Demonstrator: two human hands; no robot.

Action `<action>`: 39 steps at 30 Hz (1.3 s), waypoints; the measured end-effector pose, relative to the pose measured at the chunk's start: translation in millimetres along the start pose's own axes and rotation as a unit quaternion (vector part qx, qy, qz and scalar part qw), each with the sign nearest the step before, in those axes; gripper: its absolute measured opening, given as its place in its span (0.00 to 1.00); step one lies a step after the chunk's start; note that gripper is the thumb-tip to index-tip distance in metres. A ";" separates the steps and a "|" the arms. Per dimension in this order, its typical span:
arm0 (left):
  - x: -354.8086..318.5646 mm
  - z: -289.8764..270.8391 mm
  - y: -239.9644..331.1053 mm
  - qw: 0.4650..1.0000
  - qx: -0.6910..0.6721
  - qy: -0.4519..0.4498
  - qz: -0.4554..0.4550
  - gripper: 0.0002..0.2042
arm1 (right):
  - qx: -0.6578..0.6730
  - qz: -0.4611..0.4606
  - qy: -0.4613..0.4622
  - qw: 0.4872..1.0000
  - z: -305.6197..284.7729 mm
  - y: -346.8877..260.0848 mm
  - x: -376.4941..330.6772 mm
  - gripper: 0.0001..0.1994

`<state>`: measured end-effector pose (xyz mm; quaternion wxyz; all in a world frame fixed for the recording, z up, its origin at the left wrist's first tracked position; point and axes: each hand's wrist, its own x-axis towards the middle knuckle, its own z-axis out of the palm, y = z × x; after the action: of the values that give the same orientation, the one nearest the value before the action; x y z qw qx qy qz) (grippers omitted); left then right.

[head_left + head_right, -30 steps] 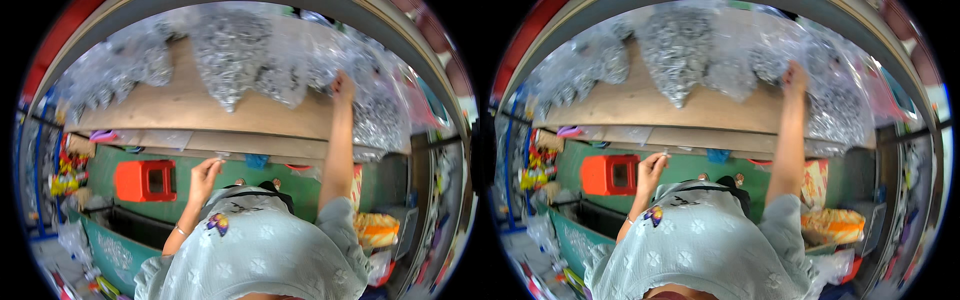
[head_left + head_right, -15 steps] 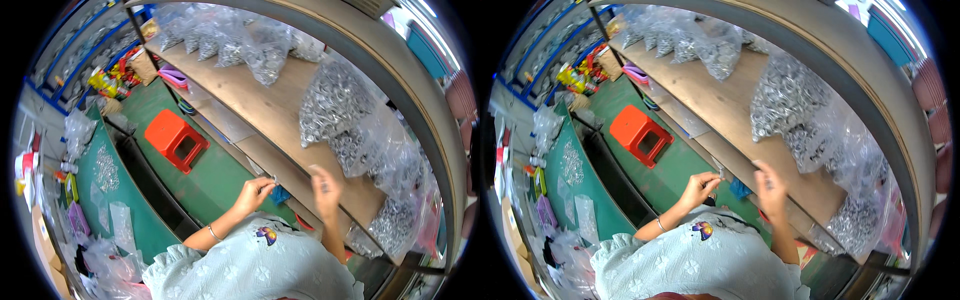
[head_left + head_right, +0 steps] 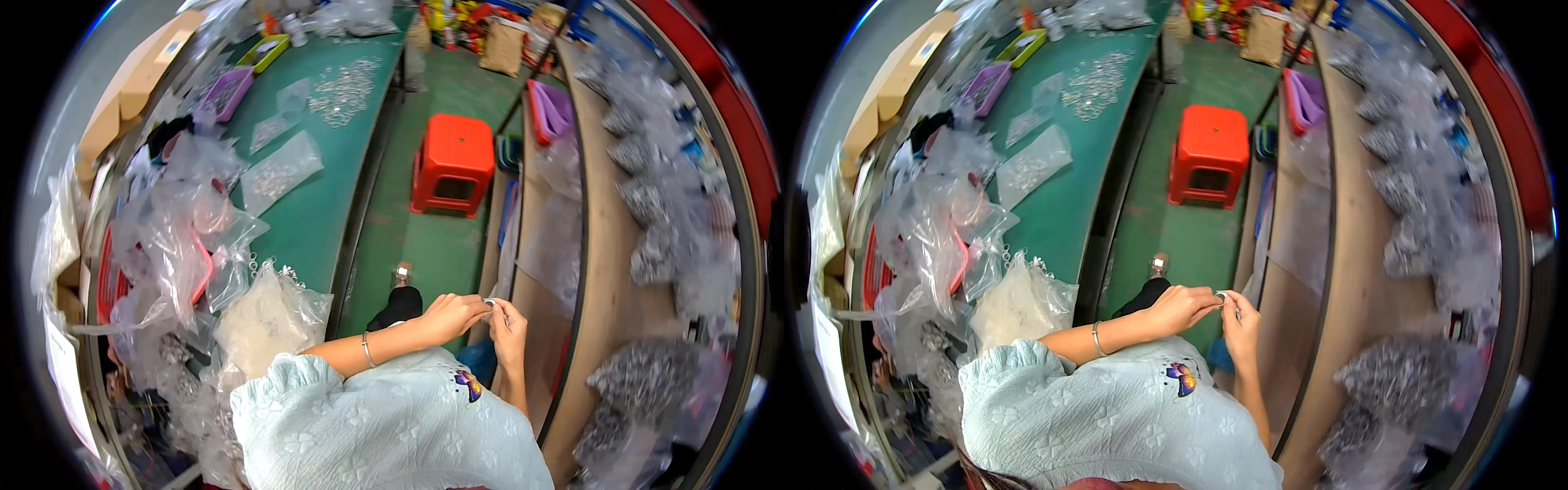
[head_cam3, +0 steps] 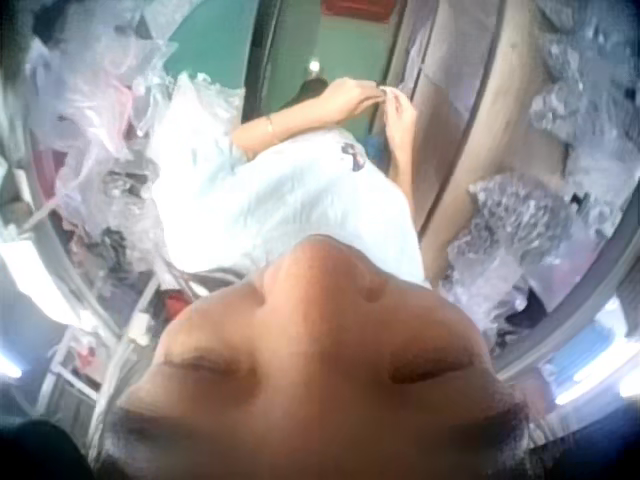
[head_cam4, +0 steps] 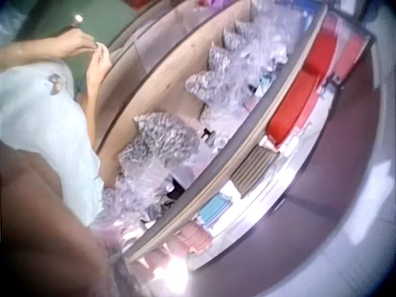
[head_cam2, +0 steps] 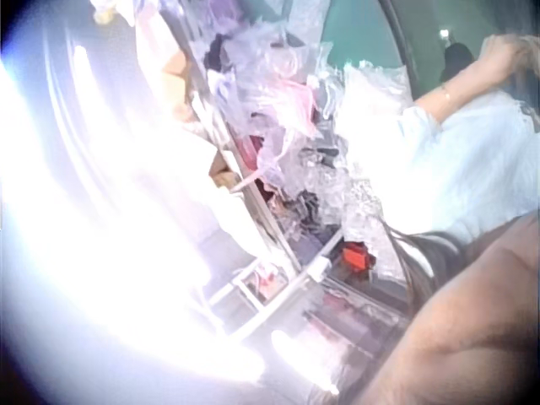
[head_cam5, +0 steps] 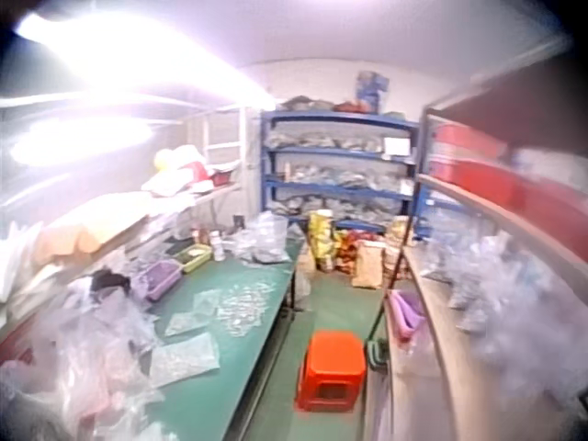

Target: The person picks up small metal rings from a large pile on a table, collects several in their palm, and places them into small plastic bags. They also move to a nearby shelf to retrieve more plastic bags before returning to the sorting task.

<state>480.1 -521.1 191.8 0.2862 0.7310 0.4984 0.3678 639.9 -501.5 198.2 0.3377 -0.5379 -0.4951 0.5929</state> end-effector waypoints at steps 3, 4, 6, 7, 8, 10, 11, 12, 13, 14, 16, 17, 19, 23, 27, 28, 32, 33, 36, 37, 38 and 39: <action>11.3 -33.0 -30.1 0.998 0.030 0.047 -0.037 0.07 | -0.060 -0.024 -0.053 0.996 35.1 -11.8 51.0 0.09; 17.0 -44.6 -41.3 0.996 0.041 0.063 -0.046 0.07 | -0.085 -0.036 -0.067 0.994 47.0 -16.2 69.8 0.10; 31.0 -71.9 -64.3 0.992 0.057 0.089 -0.064 0.06 | -0.101 -0.049 -0.103 0.988 71.6 -31.5 107.4 0.10; 38.8 -86.8 -76.3 0.990 0.066 0.102 -0.072 0.06 | -0.103 -0.059 -0.124 0.985 83.7 -38.2 127.6 0.10; 41.9 -99.6 -88.5 0.987 0.070 0.117 -0.080 0.06 | -0.104 -0.063 -0.146 0.982 97.0 -42.7 142.7 0.10; 45.7 -124.7 -114.6 0.981 0.080 0.148 -0.096 0.06 | -0.094 -0.047 -0.202 0.974 129.0 -55.4 172.0 0.11; 48.8 -138.6 -125.1 0.976 0.077 0.176 -0.101 0.05 | -0.085 -0.041 -0.226 0.970 145.8 -60.0 187.8 0.11; 49.6 -148.1 -132.8 0.970 0.073 0.204 -0.112 0.05 | -0.076 -0.029 -0.254 0.964 161.6 -64.3 201.0 0.11; 50.3 -157.8 -140.6 0.962 0.071 0.233 -0.124 0.05 | -0.073 -0.011 -0.270 0.960 176.6 -73.8 213.7 0.11; 52.8 -165.6 -147.2 0.956 0.063 0.246 -0.145 0.05 | -0.040 0.030 -0.287 0.957 186.7 -79.3 227.8 0.11; 58.9 -182.2 -162.1 0.941 0.051 0.278 -0.184 0.05 | -0.058 0.028 -0.331 0.942 211.8 -88.9 251.2 0.11; 60.2 -191.4 -168.5 0.934 0.053 0.297 -0.190 0.05 | -0.047 0.046 -0.358 0.932 225.6 -94.7 262.6 0.11; 59.2 -205.3 -186.2 0.901 0.030 0.357 -0.246 0.05 | -0.032 0.085 -0.405 0.910 249.2 -102.7 283.3 0.11; 47.1 -239.3 -228.6 0.797 -0.092 0.506 -0.316 0.04 | -0.092 0.087 -0.467 0.875 290.4 -111.2 326.8 0.11; 10.6 -283.9 -281.8 0.703 -0.039 0.618 -0.350 0.04 | -0.111 0.171 -0.529 0.824 311.9 -111.9 384.6 0.11; -2.6 -294.1 -295.3 0.685 -0.018 0.637 -0.352 0.04 | -0.111 0.181 -0.537 0.816 313.8 -111.9 397.8 0.11; -46.4 -353.9 -331.6 0.614 0.076 0.689 -0.379 0.04 | -0.131 0.199 -0.555 0.797 330.0 -119.2 458.5 0.10; -64.5 -369.9 -344.2 0.609 0.090 0.706 -0.351 0.04 | -0.142 0.207 -0.555 0.793 335.9 -121.2 471.0 0.10; -81.4 -432.5 -354.5 0.572 0.194 0.674 -0.424 0.05 | -0.176 0.205 -0.545 0.794 352.1 -115.8 510.4 0.10; -84.7 -451.1 -360.4 0.540 0.204 0.683 -0.447 0.05 | -0.189 0.213 -0.538 0.794 358.5 -116.8 518.9 0.10; -92.8 -468.7 -368.3 0.535 0.224 0.678 -0.451 0.05 | -0.201 0.219 -0.533 0.792 365.2 -118.0 526.2 0.10; -103.0 -484.7 -374.8 0.531 0.245 0.671 -0.456 0.05 | -0.208 0.219 -0.530 0.792 370.2 -115.3 533.2 0.10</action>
<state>-137.0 -465.6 145.7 -0.1937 -0.0159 0.8803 0.4328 161.7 -54.3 120.5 -0.2370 -0.2905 -0.5769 0.7257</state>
